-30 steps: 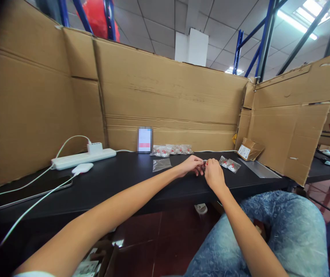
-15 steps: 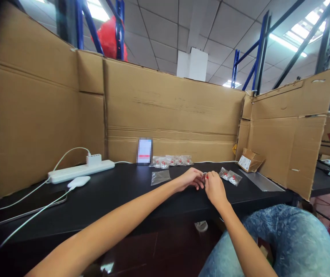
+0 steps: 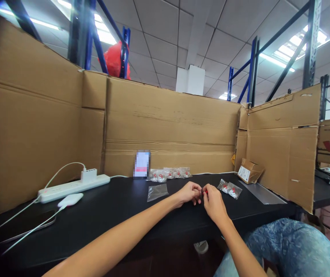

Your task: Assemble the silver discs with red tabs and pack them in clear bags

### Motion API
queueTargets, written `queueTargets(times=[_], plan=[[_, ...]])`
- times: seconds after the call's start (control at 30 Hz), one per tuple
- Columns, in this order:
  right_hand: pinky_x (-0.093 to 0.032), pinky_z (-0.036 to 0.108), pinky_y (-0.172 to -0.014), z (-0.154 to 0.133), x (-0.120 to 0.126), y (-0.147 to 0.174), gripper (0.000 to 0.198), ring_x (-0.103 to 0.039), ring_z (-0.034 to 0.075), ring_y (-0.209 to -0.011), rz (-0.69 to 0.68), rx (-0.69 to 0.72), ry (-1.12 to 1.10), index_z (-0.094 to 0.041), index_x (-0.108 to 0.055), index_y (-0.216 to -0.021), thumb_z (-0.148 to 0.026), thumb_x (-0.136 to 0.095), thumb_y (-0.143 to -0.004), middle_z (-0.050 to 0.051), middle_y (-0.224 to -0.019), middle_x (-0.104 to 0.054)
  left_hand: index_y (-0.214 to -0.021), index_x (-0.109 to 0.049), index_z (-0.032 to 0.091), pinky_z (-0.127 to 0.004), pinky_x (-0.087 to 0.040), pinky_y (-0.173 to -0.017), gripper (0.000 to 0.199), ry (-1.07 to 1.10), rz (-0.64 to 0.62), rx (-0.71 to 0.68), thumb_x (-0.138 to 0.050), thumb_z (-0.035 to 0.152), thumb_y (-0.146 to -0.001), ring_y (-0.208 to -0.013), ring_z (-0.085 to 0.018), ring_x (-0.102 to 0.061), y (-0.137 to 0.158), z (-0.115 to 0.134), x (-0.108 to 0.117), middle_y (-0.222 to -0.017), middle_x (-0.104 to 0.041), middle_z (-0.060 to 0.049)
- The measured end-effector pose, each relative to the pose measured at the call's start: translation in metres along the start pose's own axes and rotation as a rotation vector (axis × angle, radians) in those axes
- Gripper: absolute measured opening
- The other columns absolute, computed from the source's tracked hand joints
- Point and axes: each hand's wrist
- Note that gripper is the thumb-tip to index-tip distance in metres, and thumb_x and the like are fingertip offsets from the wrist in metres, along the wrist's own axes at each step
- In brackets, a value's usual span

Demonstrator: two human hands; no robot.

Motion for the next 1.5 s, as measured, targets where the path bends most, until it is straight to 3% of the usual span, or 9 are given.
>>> queueTargets(times=[0.3,0.53,0.7,0.8,0.93,1.1,1.3,1.5], plan=[[-0.042,0.024,-0.061,-0.008,0.002,0.0,0.015,-0.06,0.016,-0.067,-0.007,0.01,-0.067,-0.02,-0.06,-0.081,-0.01,-0.048,-0.083,0.003,-0.074,-0.064,-0.064,-0.052,0.014,-0.018,-0.042,-0.04,0.008,-0.065,-0.014,-0.023,-0.055,0.007,-0.067,-0.044,-0.01,-0.057,-0.002,-0.006,0.004,-0.048,-0.058,0.002],[-0.046,0.028,-0.067,-0.017,0.008,-0.004,0.012,-0.06,0.02,-0.077,0.103,-0.062,-0.138,-0.019,-0.064,-0.086,-0.029,-0.063,-0.08,0.006,-0.086,-0.063,-0.069,-0.053,0.014,-0.017,-0.039,-0.039,0.005,-0.075,-0.044,-0.04,-0.052,0.01,-0.067,-0.044,-0.009,-0.056,-0.004,-0.004,0.003,-0.052,-0.058,0.002],[-0.045,0.024,-0.053,-0.005,0.001,-0.004,0.037,-0.058,0.014,-0.059,-0.002,-0.238,-0.434,-0.019,-0.059,-0.105,-0.037,-0.068,-0.074,0.002,-0.078,-0.064,-0.073,-0.054,0.014,-0.018,-0.039,-0.039,0.005,-0.085,-0.059,-0.024,-0.056,0.019,-0.072,-0.045,-0.01,-0.057,-0.003,-0.003,0.004,-0.055,-0.059,0.001],[-0.039,0.021,-0.043,0.001,-0.002,-0.005,0.041,-0.052,0.01,-0.046,-0.088,-0.4,-0.69,-0.017,-0.058,-0.095,-0.045,-0.072,-0.068,-0.002,-0.066,-0.06,-0.075,-0.051,0.015,-0.019,-0.039,-0.039,0.02,-0.09,-0.062,-0.046,-0.059,0.034,-0.077,-0.046,-0.011,-0.057,-0.007,-0.008,0.007,-0.055,-0.058,0.001],[-0.03,0.017,-0.036,0.001,0.003,-0.006,0.045,-0.049,0.007,-0.041,-0.164,-0.539,-0.973,-0.017,-0.05,-0.077,-0.051,-0.077,-0.064,-0.001,-0.061,-0.062,-0.077,-0.051,0.015,-0.02,-0.039,-0.039,0.038,-0.082,-0.082,-0.089,-0.065,0.05,-0.071,-0.048,-0.011,-0.058,-0.014,-0.016,0.011,-0.064,-0.059,0.001],[-0.025,0.015,-0.034,-0.003,0.009,-0.006,0.043,-0.047,0.006,-0.039,-0.212,-0.55,-1.097,-0.016,-0.053,-0.079,-0.049,-0.077,-0.067,0.001,-0.064,-0.064,-0.078,-0.051,0.015,-0.018,-0.036,-0.037,0.04,-0.128,-0.104,-0.121,-0.062,0.053,-0.072,-0.046,-0.01,-0.057,-0.015,-0.017,0.01,-0.065,-0.061,-0.001],[-0.033,0.016,-0.038,0.002,0.009,-0.003,0.044,-0.052,0.008,-0.044,-0.215,-0.553,-1.195,-0.013,-0.063,-0.096,-0.045,-0.076,-0.07,0.0,-0.058,-0.061,-0.078,-0.048,0.016,-0.019,-0.036,-0.036,0.034,-0.133,-0.059,-0.071,-0.059,0.049,-0.075,-0.044,-0.011,-0.056,-0.011,-0.011,0.007,-0.055,-0.058,0.001],[-0.034,0.017,-0.04,0.006,0.005,-0.003,0.042,-0.051,0.008,-0.044,-0.171,-0.561,-1.196,-0.013,-0.066,-0.091,-0.043,-0.081,-0.065,0.001,-0.059,-0.063,-0.079,-0.046,0.017,-0.019,-0.038,-0.038,0.038,-0.114,-0.072,-0.078,-0.062,0.05,-0.072,-0.046,-0.012,-0.057,-0.01,-0.014,0.009,-0.058,-0.059,0.001]])
Point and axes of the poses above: each hand's wrist, its own y-axis away from the middle knuckle, its own x-axis out of the back of the hand, z = x × y
